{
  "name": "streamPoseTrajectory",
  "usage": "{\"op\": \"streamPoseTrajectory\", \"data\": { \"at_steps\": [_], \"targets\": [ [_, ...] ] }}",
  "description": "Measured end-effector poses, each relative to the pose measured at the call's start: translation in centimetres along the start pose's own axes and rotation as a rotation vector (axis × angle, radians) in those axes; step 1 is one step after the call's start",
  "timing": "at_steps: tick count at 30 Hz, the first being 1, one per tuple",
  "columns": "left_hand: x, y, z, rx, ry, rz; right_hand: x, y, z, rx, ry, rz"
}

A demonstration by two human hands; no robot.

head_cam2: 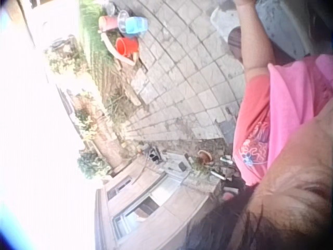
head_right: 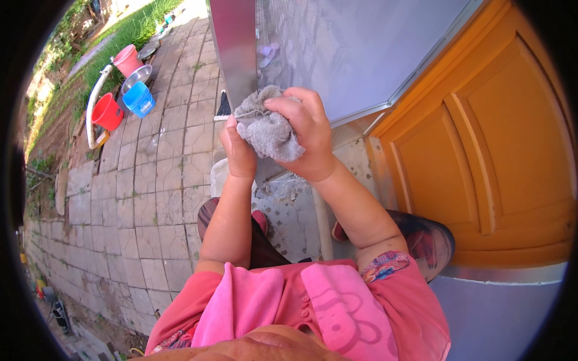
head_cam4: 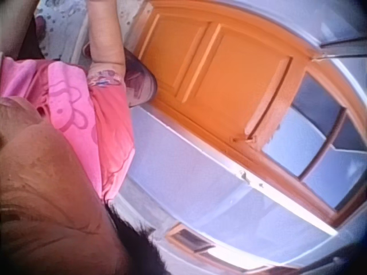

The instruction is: The person wipes the metal frame and glass of a screen door and the surface of an adjacent wooden door using a cloth.

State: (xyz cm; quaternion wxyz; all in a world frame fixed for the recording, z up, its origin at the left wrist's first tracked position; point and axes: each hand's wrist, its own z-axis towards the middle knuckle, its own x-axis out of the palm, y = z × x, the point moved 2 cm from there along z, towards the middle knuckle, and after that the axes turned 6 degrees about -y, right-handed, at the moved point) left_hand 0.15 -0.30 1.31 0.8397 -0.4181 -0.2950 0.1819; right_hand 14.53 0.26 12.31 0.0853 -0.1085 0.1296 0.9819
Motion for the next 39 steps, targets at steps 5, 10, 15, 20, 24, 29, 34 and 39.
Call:
{"op": "streamPoseTrajectory", "data": {
  "at_steps": [5, 10, 15, 20, 24, 29, 34, 39],
  "targets": [
    [-0.2, 1.5, -0.4, 0.023, -0.016, 0.052, 0.9, 0.5, 4.2, -0.043, -0.005, -0.043],
    [-0.4, 1.3, 0.2, 0.078, 0.000, 0.101, 0.1, 2.2, 10.7, -0.140, -0.051, -0.025],
    [-0.2, 1.1, 0.2, 0.103, -0.010, 0.129, -0.7, 2.9, 18.0, -0.312, -0.207, -0.107],
    [-0.7, 1.5, 0.1, 0.069, 0.002, 0.116, -0.7, 2.9, 25.7, -0.442, -0.317, -0.131],
    [1.4, 1.3, -0.3, 0.061, -0.010, 0.035, -3.6, 6.3, 32.1, -0.631, -0.544, -0.237],
    [-2.3, 2.9, 1.7, 0.076, 0.012, 0.081, -1.7, 5.1, 29.6, -0.311, -0.357, -0.021],
    [-0.5, 3.4, 1.7, 0.080, 0.036, -0.011, -6.2, -0.6, 17.3, -0.048, 0.053, -0.146],
    [-0.8, 4.4, 3.0, 0.152, 0.035, 0.056, -17.1, -5.4, 9.6, 0.275, -0.035, -0.221]
  ]
}}
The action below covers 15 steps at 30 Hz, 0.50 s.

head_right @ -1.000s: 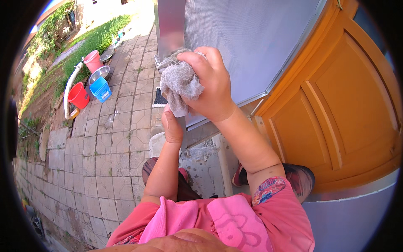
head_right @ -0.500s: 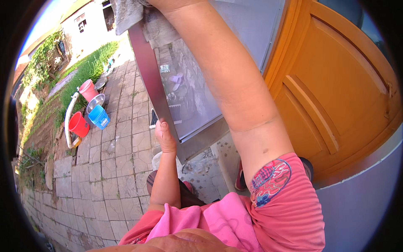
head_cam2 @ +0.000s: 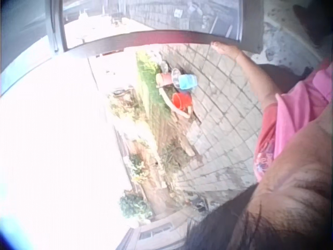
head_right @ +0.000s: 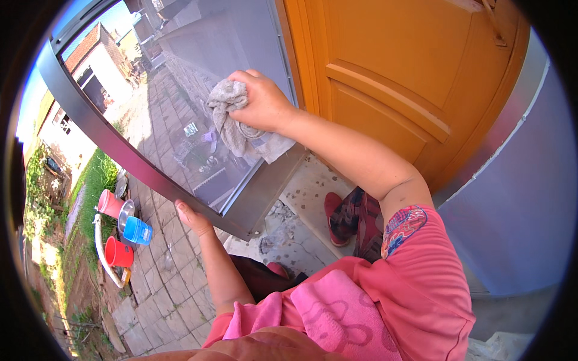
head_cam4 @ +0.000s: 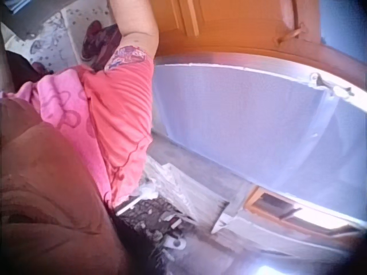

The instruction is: The person wipes the metal frame and glass of a screen door and the surface of an adjacent wooden door using a cloth.

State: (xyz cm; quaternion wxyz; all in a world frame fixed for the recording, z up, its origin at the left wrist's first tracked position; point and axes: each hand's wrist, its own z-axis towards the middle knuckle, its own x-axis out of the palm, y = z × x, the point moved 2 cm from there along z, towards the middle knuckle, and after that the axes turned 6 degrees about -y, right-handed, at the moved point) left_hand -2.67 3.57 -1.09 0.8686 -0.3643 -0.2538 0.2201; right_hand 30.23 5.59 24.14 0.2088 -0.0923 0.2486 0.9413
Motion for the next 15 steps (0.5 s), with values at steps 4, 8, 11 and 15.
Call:
{"op": "streamPoseTrajectory", "data": {
  "at_steps": [4, 8, 11, 15],
  "targets": [
    [-2.8, 1.2, 0.6, -0.162, 0.094, -0.119, -5.5, -5.4, -2.5, 0.578, -0.236, 0.642],
    [-0.3, -1.0, -0.2, -0.164, 0.019, -0.115, -10.3, -12.0, -4.5, 0.872, -0.368, 1.111],
    [-2.1, 0.4, -0.2, -0.153, 0.019, -0.066, -10.7, -12.4, -4.9, 0.886, -0.342, 1.207],
    [-1.3, -2.5, -1.4, -0.133, 0.024, -0.044, -10.6, -11.8, -5.4, 0.888, -0.356, 1.252]
  ]
}}
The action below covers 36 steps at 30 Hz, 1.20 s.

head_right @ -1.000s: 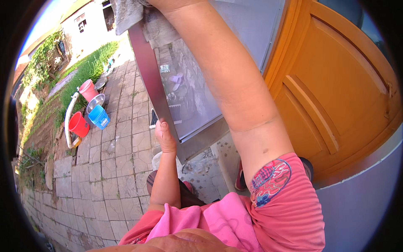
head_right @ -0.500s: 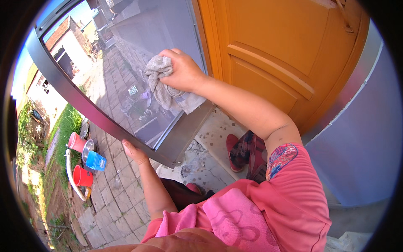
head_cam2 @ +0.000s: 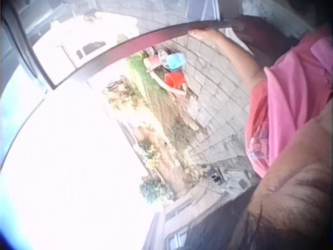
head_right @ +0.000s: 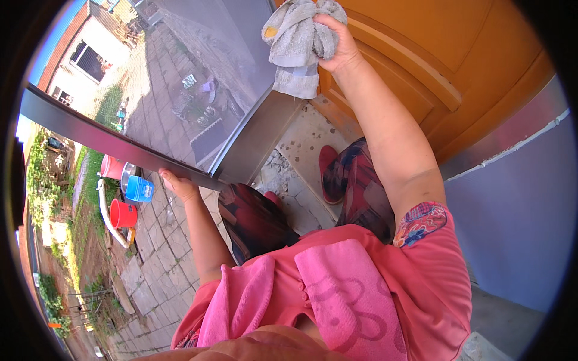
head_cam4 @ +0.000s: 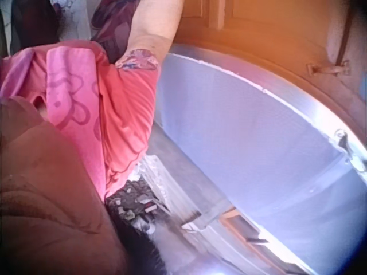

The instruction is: The person wipes the metal frame and glass of a screen door and the surface of an adjacent wooden door using a cloth.

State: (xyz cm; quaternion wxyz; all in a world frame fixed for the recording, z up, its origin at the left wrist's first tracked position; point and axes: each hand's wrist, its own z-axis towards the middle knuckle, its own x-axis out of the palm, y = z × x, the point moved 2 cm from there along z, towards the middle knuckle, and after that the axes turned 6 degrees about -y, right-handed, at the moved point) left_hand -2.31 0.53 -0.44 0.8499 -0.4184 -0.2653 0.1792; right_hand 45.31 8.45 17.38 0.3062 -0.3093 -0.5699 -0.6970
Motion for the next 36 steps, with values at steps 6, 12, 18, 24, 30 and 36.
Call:
{"op": "streamPoseTrajectory", "data": {
  "at_steps": [6, 12, 18, 24, 30, 36],
  "targets": [
    [1.4, -1.3, -1.0, 0.071, -0.004, 0.050, -2.4, -0.8, 0.9, 0.011, 0.127, 0.053],
    [1.3, -1.0, -1.4, 0.015, -0.005, 0.051, 0.5, 1.8, -4.4, 0.016, -0.083, -0.105],
    [1.3, -6.5, -1.4, 0.476, -0.234, 0.668, 0.7, 4.3, -5.2, -0.028, -0.107, -0.060],
    [7.2, -15.9, -3.4, 0.999, -0.078, 0.572, 3.5, 5.8, -4.4, -0.098, -0.099, 0.007],
    [19.2, -20.9, -5.2, 0.543, 0.547, 0.119, 6.9, 3.3, -6.7, -0.107, 0.027, 0.056],
    [31.2, -22.5, -5.1, 0.148, 0.920, -0.340, 9.9, 4.0, -9.7, -0.267, -0.012, -0.078]
  ]
}}
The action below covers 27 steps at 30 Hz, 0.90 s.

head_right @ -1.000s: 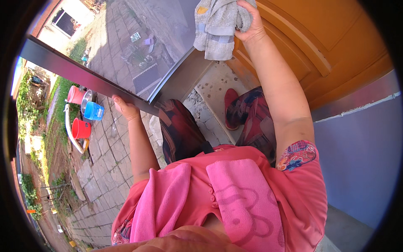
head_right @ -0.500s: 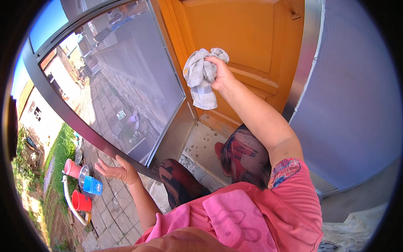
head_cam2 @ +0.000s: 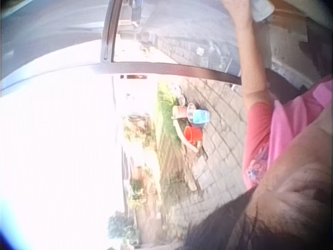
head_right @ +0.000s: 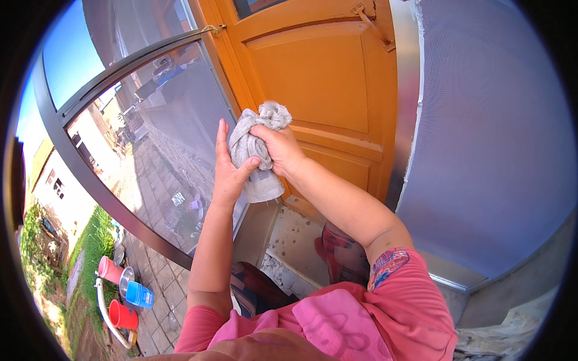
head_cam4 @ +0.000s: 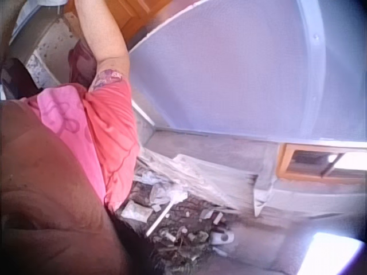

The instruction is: The person wipes the metal frame and glass of a screen door and the surface of an adjacent wooden door using a cloth.

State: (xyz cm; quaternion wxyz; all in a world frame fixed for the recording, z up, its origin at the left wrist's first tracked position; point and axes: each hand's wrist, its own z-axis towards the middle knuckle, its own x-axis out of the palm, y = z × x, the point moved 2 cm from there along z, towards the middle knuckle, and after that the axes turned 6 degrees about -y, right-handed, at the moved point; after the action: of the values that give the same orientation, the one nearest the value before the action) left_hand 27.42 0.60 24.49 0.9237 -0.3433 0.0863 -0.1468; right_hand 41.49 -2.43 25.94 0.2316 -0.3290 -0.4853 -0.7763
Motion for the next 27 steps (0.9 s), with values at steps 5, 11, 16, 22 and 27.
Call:
{"op": "streamPoseTrajectory", "data": {
  "at_steps": [5, 11, 16, 22, 27],
  "targets": [
    [5.7, 1.2, 4.1, -0.032, 0.074, -0.205, -1.9, 4.2, 1.6, 0.016, 0.137, -0.100],
    [8.7, 1.8, 9.0, -0.249, -0.070, -0.422, -3.5, 10.1, 2.8, -0.860, -0.277, -1.342],
    [8.9, 2.0, 15.4, -0.127, -0.171, -0.524, -3.5, 18.6, 3.6, -1.821, -0.691, -1.384],
    [10.7, -0.7, 27.2, 0.204, -0.310, -0.443, -3.5, 22.9, 5.5, -1.652, -0.970, -1.648],
    [14.2, -2.1, 35.4, 0.339, -0.343, -0.524, -3.9, 25.5, 6.6, -1.521, -0.993, -1.705]
  ]
}}
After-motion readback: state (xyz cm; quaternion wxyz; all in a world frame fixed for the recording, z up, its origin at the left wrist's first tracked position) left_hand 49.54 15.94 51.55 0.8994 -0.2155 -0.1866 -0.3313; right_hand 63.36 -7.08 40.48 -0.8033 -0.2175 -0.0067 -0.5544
